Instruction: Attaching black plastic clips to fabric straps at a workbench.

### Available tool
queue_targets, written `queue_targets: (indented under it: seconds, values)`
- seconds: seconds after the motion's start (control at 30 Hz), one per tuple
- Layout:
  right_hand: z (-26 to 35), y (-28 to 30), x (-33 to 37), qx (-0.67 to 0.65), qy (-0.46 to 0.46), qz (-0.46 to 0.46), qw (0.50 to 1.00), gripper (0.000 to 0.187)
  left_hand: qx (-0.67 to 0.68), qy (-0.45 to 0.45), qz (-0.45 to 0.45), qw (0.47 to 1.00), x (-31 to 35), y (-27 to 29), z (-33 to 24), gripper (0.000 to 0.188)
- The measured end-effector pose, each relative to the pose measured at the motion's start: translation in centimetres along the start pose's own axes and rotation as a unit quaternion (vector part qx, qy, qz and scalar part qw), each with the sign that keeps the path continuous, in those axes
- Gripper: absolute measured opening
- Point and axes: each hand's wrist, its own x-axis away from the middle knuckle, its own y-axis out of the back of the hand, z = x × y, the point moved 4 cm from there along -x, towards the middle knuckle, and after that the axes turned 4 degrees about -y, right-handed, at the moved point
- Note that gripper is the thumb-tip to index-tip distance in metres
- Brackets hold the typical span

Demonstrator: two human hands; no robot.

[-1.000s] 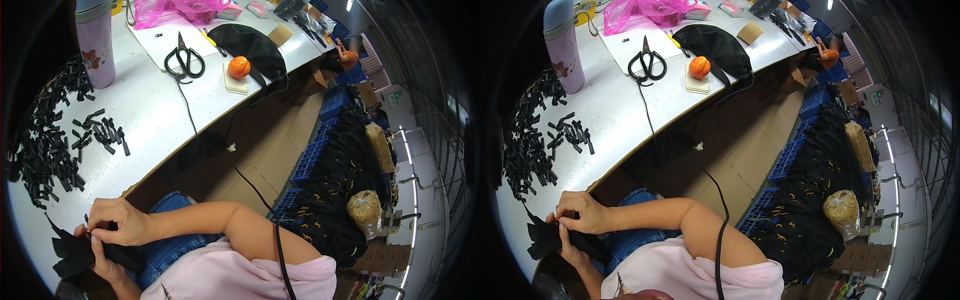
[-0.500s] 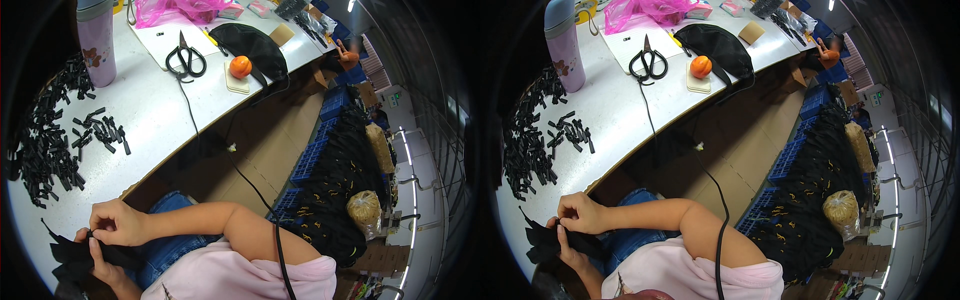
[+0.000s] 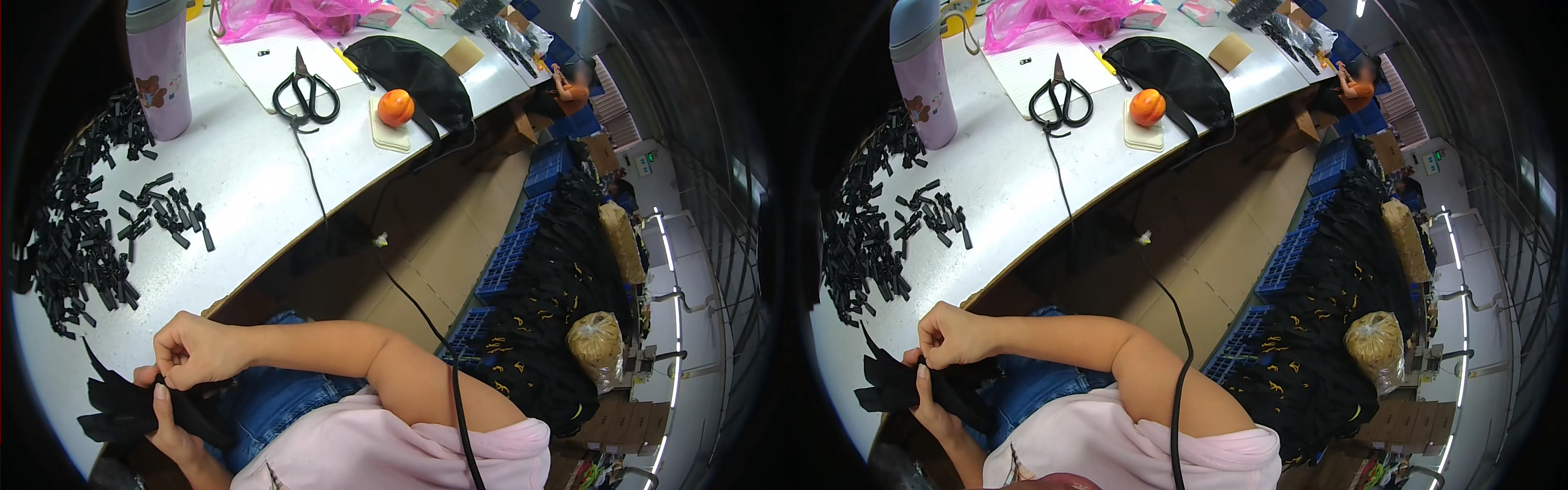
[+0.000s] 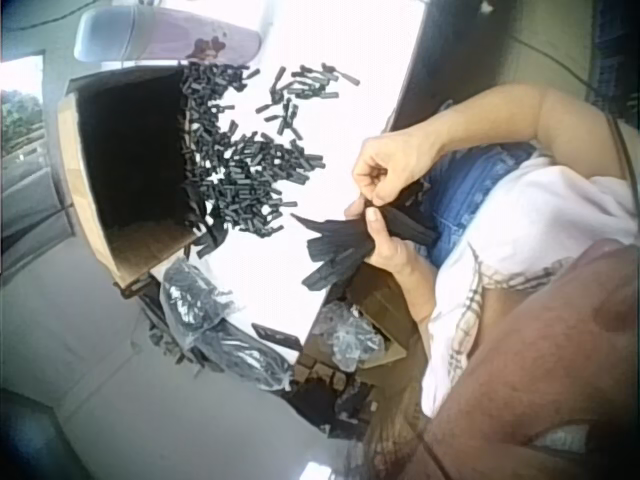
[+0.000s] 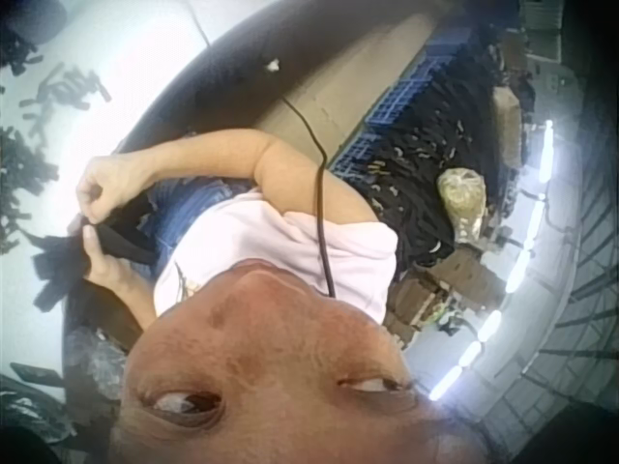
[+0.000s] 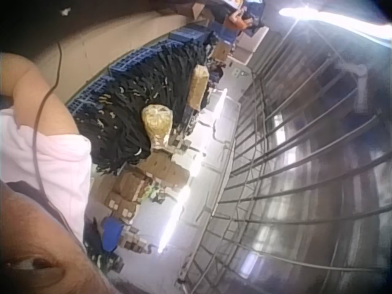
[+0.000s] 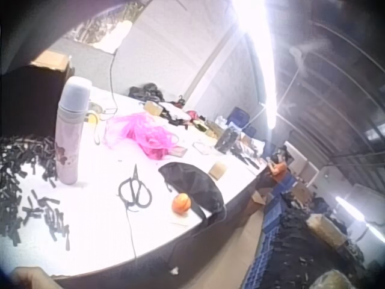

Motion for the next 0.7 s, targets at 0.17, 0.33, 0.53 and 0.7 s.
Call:
queue_targets:
  seconds: [0.17, 0.33, 0.53, 0.7]
  values:
    - [-0.3, -0.8, -0.5, 0.062, 0.045, -0.039, 0.996, 0.007, 0.006, -0.03, -0.034, 0.999, 0.3, 0.7, -0.3, 0.023]
    - [-0.8, 0.4, 0.5, 0.03, -0.002, -0.038, 0.999, 0.006, -0.063, -0.046, -0.014, 0.997, -0.1, -1.1, -0.6, 0.019]
    - [-1.1, -1.1, -0.1, -0.006, -0.064, -0.048, 0.997, 0.007, -0.042, -0.017, 0.034, 0.998, -0.6, -0.7, -1.9, 0.019]
    - [-0.9, -1.9, 0.4, 0.28, 0.17, -0.153, 0.932, 0.004, -0.031, -0.054, 0.031, 0.998, -0.3, 0.1, -1.1, 0.02]
